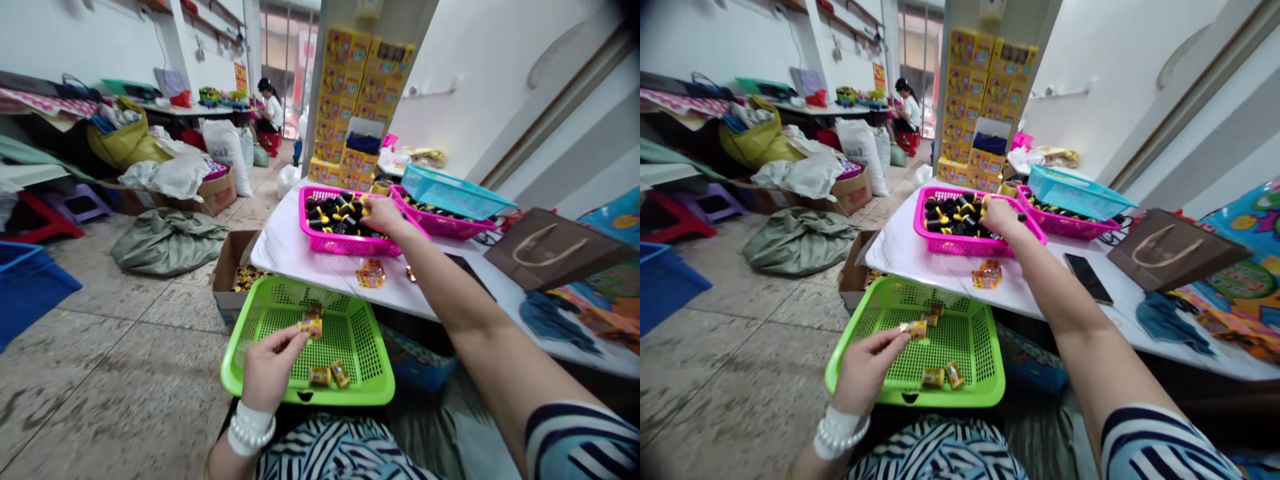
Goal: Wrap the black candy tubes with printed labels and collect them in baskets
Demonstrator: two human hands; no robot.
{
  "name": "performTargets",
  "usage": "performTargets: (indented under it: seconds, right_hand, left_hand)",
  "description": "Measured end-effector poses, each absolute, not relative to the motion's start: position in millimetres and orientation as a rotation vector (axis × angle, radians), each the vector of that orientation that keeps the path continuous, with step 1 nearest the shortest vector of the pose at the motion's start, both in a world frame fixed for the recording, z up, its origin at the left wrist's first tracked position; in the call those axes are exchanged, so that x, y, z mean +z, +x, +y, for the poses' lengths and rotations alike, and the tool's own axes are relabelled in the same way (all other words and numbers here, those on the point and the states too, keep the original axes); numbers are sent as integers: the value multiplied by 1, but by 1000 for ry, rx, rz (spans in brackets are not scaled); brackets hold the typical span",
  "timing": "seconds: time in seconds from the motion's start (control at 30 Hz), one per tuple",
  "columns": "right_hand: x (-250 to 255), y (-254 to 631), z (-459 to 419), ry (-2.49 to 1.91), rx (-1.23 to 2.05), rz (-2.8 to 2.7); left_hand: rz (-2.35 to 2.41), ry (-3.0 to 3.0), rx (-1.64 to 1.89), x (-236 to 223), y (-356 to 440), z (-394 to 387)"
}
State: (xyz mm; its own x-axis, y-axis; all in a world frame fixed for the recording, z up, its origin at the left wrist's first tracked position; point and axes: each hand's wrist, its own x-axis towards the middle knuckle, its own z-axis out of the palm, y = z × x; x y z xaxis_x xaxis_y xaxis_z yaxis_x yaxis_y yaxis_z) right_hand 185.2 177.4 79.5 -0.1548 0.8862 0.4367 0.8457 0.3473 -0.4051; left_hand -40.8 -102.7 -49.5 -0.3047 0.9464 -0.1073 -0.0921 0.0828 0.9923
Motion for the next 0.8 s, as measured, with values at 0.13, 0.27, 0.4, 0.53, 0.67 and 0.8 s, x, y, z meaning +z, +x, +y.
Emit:
performTargets:
  seconds: [0.13,0.27,0.4,0.53,0.67,0.8]
  right_hand:
    - [63,190,107,-1279,282,-1891]
    - [26,178,9,-840,1183,-1652]
    - [-14,160,-42,-844,1497,-1449]
    - [-25,155,-42,-901,1442,-1430]
    - [-21,154,-37,-957,1451,-1445]
    - [-19,152,-39,-1032,1398,-1495]
  left_hand:
    - [1227,484,1353,-47,-50,-95]
    - [1034,274,1269,-47,-47,-85]
    - [911,225,1267,-50,-35,-81]
    - [866,227,1266,-52,-27,-81]
    - [807,198,1257,-53,-26,-81]
    - [755,158,1255,-56,-26,-80]
